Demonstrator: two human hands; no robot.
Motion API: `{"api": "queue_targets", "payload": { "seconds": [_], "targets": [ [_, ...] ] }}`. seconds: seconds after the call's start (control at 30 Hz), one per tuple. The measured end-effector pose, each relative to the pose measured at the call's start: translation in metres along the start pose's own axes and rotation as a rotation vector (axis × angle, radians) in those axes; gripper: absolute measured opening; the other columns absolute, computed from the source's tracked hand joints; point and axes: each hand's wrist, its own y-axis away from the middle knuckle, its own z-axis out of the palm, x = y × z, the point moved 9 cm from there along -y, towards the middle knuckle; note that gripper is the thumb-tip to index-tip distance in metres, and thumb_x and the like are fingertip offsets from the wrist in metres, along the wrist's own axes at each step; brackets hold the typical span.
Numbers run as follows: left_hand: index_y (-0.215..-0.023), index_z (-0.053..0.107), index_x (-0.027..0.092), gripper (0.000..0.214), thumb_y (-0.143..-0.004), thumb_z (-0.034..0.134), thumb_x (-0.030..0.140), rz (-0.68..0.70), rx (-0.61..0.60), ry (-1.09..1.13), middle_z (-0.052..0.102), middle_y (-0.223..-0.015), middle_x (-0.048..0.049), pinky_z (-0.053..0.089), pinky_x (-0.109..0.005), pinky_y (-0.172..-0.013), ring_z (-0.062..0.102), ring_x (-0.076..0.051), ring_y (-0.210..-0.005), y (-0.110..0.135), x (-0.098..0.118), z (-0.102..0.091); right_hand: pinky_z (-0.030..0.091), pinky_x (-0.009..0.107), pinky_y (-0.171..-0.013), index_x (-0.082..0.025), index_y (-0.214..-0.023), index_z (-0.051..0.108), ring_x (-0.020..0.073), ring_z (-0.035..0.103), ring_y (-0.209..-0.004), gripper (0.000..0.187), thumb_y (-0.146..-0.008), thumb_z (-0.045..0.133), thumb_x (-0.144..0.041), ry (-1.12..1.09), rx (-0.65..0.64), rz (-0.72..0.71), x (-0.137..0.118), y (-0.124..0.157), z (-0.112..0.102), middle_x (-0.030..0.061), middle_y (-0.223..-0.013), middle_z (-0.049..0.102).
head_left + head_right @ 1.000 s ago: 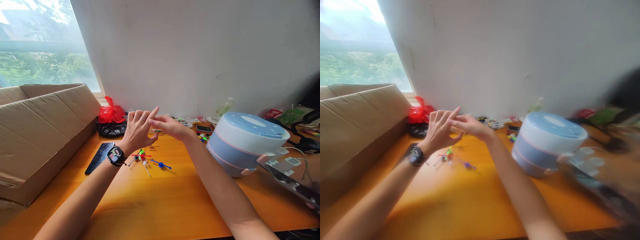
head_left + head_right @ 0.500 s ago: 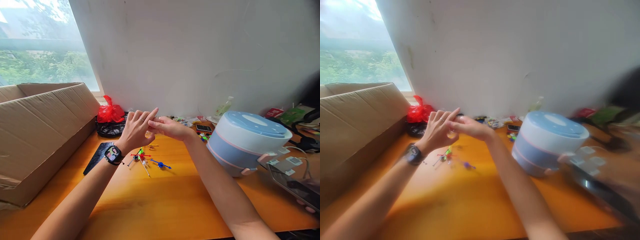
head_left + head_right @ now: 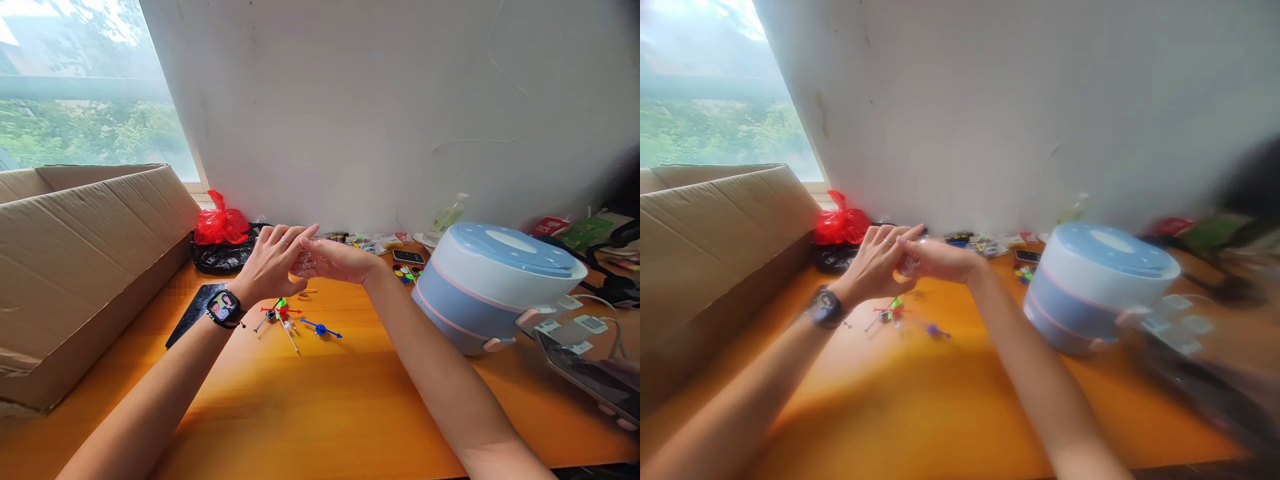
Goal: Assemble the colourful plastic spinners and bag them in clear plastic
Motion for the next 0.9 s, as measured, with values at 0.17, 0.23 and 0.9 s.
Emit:
{"api": "queue_targets", "payload": {
  "seconds": [0.17, 0.23, 0.9],
  "targets": [
    [-0.169, 0.025, 0.024, 0.102, -0.077, 0.069, 0.024, -0.057, 0.007, -0.032, 0.060, -0.147, -0.0144, 0.040, -0.052, -0.103, 0.056, -0.039, -0.122, 0.000, -0.012, -0.006, 0.057, 0.042, -0.109, -0.023, -0.123, 0.075, 0.0239, 0.071, -0.117, 0.045, -0.100, 0.067, -0.061, -0.248, -0.102, 0.022, -0.008, 0.003, 0.006, 0.0078, -0.120, 0.077],
    [-0.167, 0.028, 0.023, 0.100, -0.077, 0.070, 0.024, -0.075, -0.013, -0.037, 0.061, -0.145, -0.0148, 0.041, -0.052, -0.103, 0.057, -0.039, -0.122, 0.000, -0.018, -0.005, 0.058, 0.041, -0.110, -0.023, -0.123, 0.075, 0.0242, 0.072, -0.117, 0.044, -0.099, 0.069, -0.059, -0.255, -0.100, 0.013, -0.011, 0.004, 0.003, 0.0086, -0.122, 0.078],
    [-0.152, 0.054, 0.023, 0.083, -0.077, 0.084, 0.044, -0.400, -0.092, 0.411, 0.065, -0.136, -0.0125, 0.050, -0.053, -0.110, 0.060, -0.035, -0.124, 0.039, -0.125, -0.016, 0.051, 0.031, -0.080, -0.018, -0.086, 0.078, 0.0223, 0.069, -0.086, 0.009, -0.080, 0.075, -0.012, 0.633, 0.199, 0.058, 0.115, -0.033, -0.013, 0.0061, -0.091, 0.078]
  ]
}}
